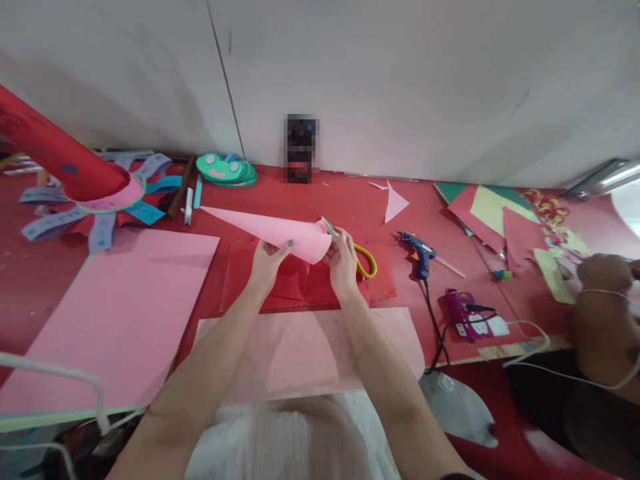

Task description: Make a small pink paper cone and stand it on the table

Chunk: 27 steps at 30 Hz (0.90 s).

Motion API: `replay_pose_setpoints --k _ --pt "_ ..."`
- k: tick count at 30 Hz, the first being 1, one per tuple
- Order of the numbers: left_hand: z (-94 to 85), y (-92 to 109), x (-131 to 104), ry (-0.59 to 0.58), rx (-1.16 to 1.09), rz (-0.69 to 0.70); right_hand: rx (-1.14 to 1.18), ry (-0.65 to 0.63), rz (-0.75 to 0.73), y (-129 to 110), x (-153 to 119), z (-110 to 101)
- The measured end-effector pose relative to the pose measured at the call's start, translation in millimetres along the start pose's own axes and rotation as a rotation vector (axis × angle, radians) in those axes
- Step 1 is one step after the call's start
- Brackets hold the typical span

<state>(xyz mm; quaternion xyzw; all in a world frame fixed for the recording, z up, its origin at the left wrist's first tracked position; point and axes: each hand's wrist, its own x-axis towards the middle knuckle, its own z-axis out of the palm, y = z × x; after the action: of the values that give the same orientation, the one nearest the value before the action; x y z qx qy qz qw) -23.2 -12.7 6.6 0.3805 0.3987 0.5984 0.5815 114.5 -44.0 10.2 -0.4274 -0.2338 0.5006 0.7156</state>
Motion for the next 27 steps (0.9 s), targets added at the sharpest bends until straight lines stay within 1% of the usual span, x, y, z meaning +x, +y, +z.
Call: replay_pose_setpoints --k 3,6,9,11,13,14,16,18,20,23,27 --pt "0.3 3 2 0.023 -0.052 -0.026 0.002 -0.032 0.009 1 -1 1" --pt "1.1 4 1 0.037 -0.019 -0.005 -0.092 -0.041 -0.012 2 -3 2" --pt "2.8 3 -1 0.036 0.046 0.038 -0.241 -0.030 -0.086 4 -5 1" --pt "4.2 4 -3 0.037 0.099 0.031 -0.337 -0.014 -0.145 4 -5 -1" --pt "5.2 6 -6 0.016 0.153 0.009 -0.411 0.006 -0.198 3 -5 -1" --pt "5.5 7 -8 -0.012 0.182 0.015 -0.436 0.017 -0.219 3 -5 -1" --pt "5.7 10 -10 -0.077 0.251 0.080 -0.468 0.049 -0.254 1 -4 -1" --pt "5.5 12 -11 -0.127 0.322 0.173 -0.490 0.088 -0.273 -1 -4 1" --pt "5.1 13 -12 -0.153 0.361 0.233 -0.497 0.114 -0.284 -2 -4 1" --pt "4.9 11 -13 -0.158 0.370 0.273 -0.478 0.096 -0.285 -1 -4 1" --pt "5.4 10 -12 -0.114 0.376 0.276 -0.379 0.062 -0.246 0 -3 0"
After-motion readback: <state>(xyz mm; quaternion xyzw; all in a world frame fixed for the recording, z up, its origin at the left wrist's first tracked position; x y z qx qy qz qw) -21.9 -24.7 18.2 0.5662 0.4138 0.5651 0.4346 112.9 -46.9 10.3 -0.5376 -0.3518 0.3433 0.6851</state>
